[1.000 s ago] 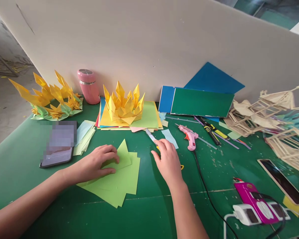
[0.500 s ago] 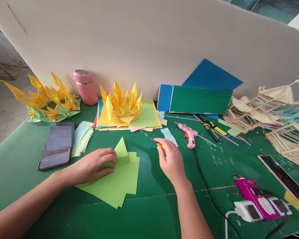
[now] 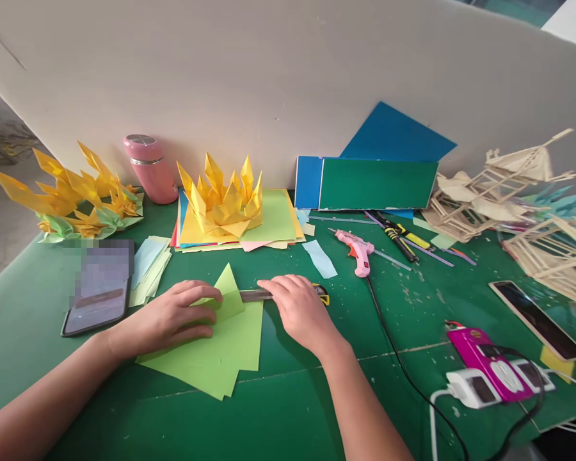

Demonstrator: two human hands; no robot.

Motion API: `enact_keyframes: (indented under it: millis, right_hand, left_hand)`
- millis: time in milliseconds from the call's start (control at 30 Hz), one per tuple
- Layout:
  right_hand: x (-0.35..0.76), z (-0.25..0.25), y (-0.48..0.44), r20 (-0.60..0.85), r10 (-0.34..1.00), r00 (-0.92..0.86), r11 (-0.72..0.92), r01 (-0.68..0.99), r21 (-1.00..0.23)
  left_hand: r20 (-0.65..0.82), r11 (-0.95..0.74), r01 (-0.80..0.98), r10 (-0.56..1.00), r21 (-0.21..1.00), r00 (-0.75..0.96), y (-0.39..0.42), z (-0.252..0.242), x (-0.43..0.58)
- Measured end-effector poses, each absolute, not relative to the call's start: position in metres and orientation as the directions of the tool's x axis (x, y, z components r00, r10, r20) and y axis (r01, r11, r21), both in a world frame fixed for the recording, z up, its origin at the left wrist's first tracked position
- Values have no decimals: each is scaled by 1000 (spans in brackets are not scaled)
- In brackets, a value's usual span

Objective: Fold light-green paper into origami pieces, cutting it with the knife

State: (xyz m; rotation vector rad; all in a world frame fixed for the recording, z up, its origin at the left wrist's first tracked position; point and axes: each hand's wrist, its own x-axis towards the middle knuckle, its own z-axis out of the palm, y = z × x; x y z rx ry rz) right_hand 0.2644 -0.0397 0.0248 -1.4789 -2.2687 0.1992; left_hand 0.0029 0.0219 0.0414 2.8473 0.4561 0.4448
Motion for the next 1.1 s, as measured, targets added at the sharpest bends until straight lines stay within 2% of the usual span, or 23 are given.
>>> enact_keyframes:
  millis: [167, 467, 1100]
  right_hand:
    - [267, 23, -38, 253, 896, -366, 439, 820, -366]
    - [266, 16, -35, 336, 846, -414, 526, 747, -405]
    - [276, 14, -35, 274, 848, -453, 530, 705, -472]
  left_hand:
    - [194, -899, 289, 364, 328, 911, 24, 37, 4]
    - [177, -830, 317, 435, 459, 883, 26, 38, 3]
    - [181, -785, 327, 479, 527, 859, 30, 26, 0]
